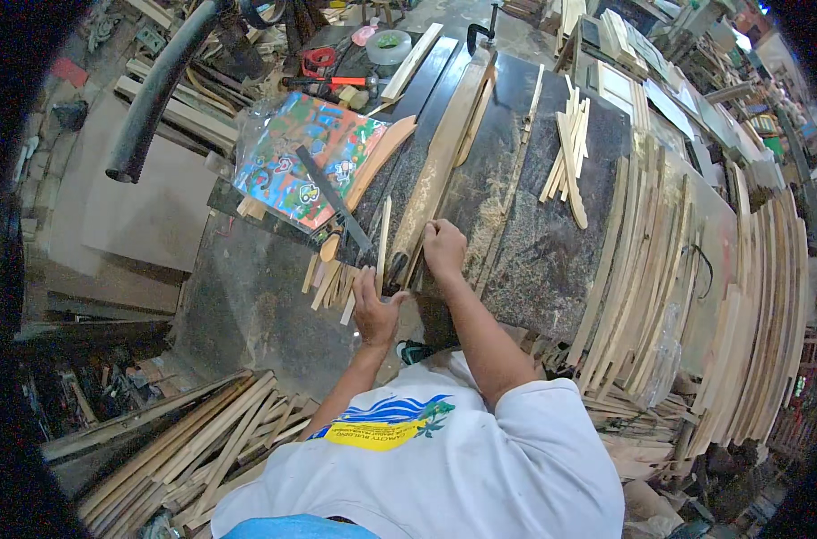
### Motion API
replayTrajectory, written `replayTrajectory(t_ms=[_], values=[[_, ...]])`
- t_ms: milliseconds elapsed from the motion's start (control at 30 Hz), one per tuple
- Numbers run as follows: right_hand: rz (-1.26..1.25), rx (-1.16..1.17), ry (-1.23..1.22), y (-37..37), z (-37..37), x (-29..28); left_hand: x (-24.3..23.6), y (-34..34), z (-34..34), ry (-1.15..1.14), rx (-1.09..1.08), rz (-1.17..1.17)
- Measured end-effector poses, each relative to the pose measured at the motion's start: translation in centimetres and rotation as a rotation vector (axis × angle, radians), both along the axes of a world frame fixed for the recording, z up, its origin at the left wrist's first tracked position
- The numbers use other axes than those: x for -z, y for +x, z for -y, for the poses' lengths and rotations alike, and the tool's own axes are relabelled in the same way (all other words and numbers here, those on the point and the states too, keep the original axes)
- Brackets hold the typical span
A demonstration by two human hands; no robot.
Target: The person uses a table saw to cut thin wooden strips into smaller pieces. They repeatedly feed strips through the saw, collect the cut pieces, and stack them on the table. The person occasionally inspects the cut pieces by hand.
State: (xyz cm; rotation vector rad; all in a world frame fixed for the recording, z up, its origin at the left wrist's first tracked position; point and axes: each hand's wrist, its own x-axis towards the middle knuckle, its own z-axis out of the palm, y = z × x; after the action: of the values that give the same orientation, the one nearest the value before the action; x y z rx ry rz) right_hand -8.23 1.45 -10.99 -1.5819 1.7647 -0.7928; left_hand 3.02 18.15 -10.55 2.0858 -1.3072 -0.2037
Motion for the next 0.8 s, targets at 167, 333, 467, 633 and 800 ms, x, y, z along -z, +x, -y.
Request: replayTrajectory(t_ms=[167,333,467,633,800], values=[[0.024,0.038,-0.080,0.4,-0.2,0.5,-0.6,1.1,0.2,-0.009,0.067,-0.203],[0.014,0.061,-0.098,0.5,0.7,0.6,-5.4,3.9,-3.7,0.196,0.165,-0.451],[0.019,0.075,-0.091,0.2,2.1,1.0,-9.6,4.4,-7.7,0.451,0.311,-0.304],[-0.009,0.074,-0.087,0.1,3.6,1.8,-8.8,3.0,-10.6,0.505,0.457,-0.168],[0.008,0.071,-0.016,0.0,3.9,1.4,-8.4,1.1,-10.2,0.502,0.384,-0.104]])
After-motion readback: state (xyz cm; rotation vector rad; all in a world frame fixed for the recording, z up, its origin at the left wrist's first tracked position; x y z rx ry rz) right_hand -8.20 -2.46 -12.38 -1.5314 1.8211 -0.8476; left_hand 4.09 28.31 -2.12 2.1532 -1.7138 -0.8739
